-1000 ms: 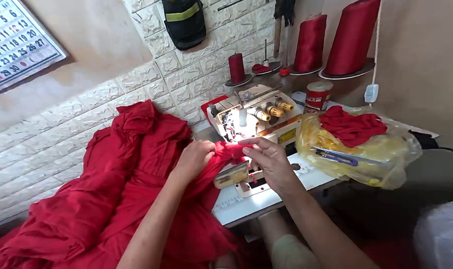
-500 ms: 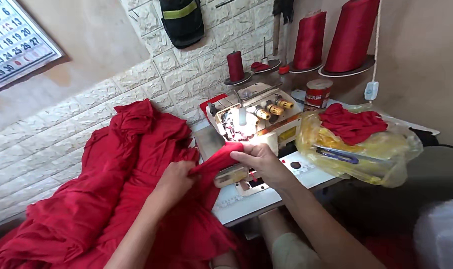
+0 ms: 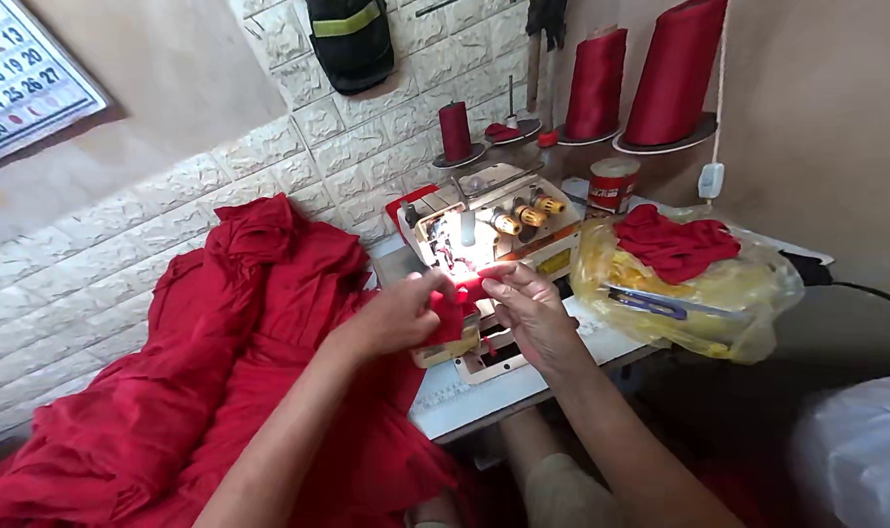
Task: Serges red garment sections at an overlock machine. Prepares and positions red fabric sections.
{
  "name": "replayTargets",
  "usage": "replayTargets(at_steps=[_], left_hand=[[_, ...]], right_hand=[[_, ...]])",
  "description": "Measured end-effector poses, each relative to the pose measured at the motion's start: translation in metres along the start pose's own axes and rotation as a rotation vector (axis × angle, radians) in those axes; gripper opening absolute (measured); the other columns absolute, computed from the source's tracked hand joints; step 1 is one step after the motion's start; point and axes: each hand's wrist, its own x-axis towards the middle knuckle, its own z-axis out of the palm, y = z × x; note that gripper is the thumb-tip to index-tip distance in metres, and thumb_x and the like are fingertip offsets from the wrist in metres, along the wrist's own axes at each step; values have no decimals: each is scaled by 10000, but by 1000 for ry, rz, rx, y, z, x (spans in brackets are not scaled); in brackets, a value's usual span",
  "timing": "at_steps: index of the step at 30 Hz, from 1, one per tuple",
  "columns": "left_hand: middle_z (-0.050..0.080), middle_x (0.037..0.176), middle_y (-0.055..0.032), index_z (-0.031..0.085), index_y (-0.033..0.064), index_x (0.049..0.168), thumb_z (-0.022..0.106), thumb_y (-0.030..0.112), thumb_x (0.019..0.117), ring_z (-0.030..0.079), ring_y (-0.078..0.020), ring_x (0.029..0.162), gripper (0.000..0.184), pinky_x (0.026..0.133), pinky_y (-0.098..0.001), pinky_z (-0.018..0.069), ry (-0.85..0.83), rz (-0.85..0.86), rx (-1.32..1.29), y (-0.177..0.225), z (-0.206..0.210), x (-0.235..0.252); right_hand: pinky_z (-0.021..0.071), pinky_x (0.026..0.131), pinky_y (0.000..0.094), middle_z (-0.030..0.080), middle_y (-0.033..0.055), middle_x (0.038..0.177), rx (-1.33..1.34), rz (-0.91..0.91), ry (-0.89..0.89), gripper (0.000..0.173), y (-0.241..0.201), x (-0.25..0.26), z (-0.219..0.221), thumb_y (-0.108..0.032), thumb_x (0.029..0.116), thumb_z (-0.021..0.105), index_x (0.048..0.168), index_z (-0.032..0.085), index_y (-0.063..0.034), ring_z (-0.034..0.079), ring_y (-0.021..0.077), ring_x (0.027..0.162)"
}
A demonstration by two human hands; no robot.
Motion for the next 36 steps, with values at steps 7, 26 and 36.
replayTargets(at_steps=[7, 26, 36], left_hand=[[665, 855, -88, 721, 50, 780, 584, 284, 928, 623, -257, 924, 309, 787, -462, 485, -95, 159, 119, -19, -4, 15], [690, 933, -107, 635, 24, 1199, 639, 560, 940, 672, -231, 857, 595, 776, -476, 541, -135, 41, -24, 5, -9, 5], [647, 789, -49, 705, 84, 859, 704, 353, 967, 641, -208, 745, 290, 695, -461, 528, -28, -17, 220, -11, -37, 4]], right_hand=[[478, 596, 173, 722, 28, 891, -65, -19, -79, 166, -4, 5, -5, -13, 969, 601, 1061, 734, -50, 576, 33, 641], [504, 732, 402, 645, 75, 789, -836, -81, -569, 171, -16, -2, 27, -173, 973, 652, 910, 712, -26, 615, 161, 766], [498, 887, 491, 718, 45, 1035, -926, -245, -181, 101, 13, 13, 4, -207, 913, 739, 942, 793, -127, 640, 222, 1017]])
